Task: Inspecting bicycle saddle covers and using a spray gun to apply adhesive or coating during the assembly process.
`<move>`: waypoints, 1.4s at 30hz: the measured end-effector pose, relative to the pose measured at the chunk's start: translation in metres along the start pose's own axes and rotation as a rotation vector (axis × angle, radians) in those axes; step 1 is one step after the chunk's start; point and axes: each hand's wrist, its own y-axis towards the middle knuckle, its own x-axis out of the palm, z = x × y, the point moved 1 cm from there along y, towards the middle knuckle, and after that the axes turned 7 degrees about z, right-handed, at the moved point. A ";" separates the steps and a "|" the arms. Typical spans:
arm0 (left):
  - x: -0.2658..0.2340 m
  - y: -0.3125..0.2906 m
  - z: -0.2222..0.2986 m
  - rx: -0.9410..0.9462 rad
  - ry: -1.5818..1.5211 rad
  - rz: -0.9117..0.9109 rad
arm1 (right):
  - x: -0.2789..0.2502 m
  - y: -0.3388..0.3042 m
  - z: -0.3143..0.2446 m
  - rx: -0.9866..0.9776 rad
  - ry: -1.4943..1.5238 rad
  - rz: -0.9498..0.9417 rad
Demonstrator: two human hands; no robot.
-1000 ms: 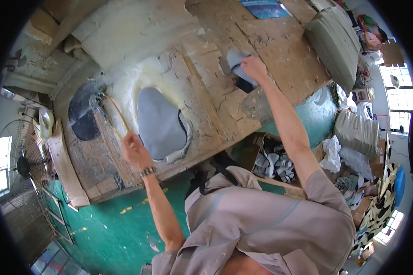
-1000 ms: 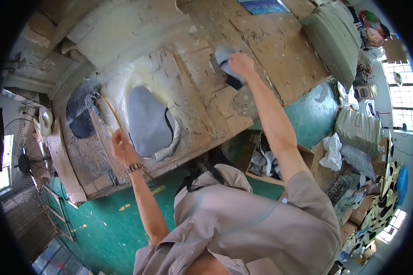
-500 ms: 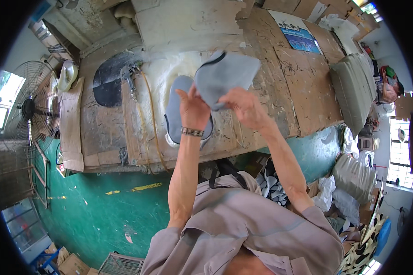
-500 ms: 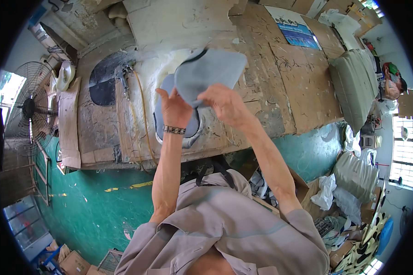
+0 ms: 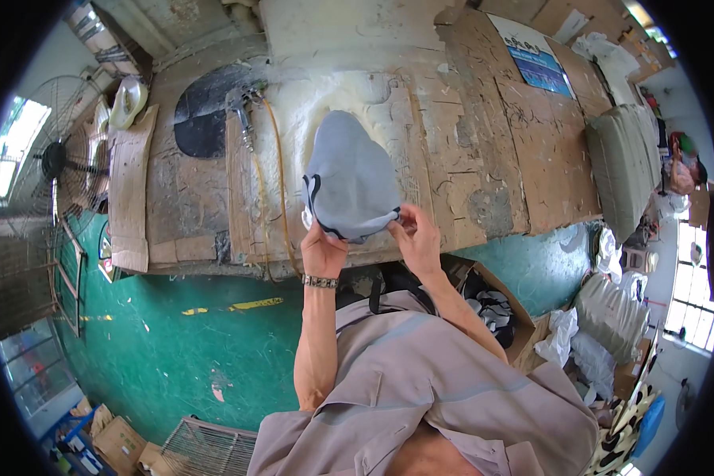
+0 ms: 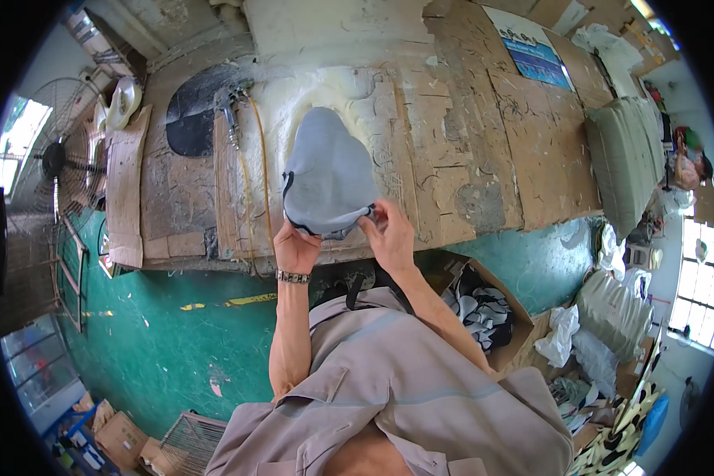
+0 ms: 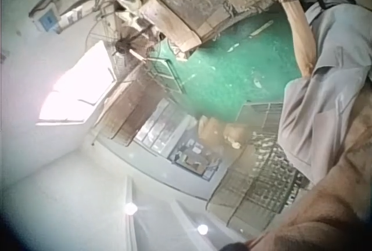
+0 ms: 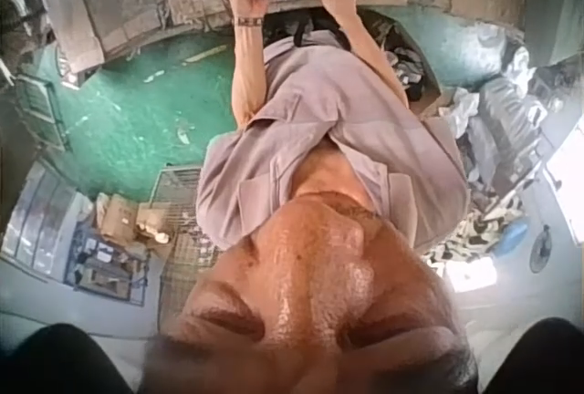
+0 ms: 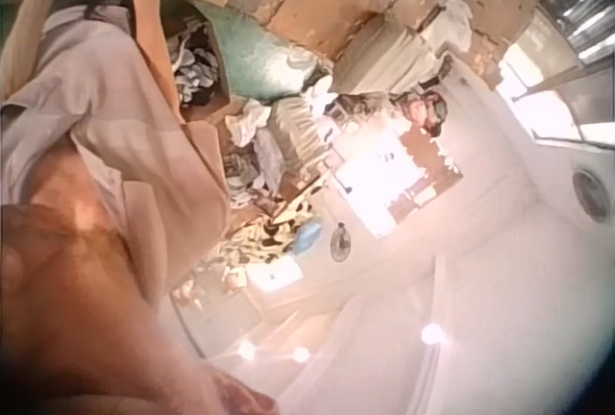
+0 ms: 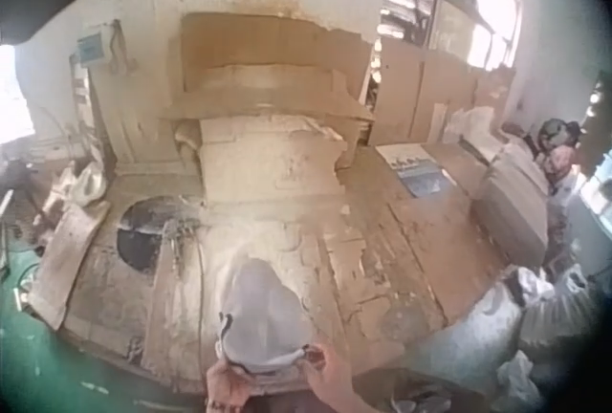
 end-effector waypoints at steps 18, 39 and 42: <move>-0.009 -0.035 -0.021 0.077 -0.069 -0.179 | 0.027 0.002 0.024 0.870 1.175 0.015; -0.004 0.110 0.076 0.735 1.259 0.683 | 0.080 0.077 0.099 0.772 0.488 0.072; 0.028 0.138 0.066 0.765 1.779 0.849 | 0.089 0.105 0.103 0.598 0.050 0.150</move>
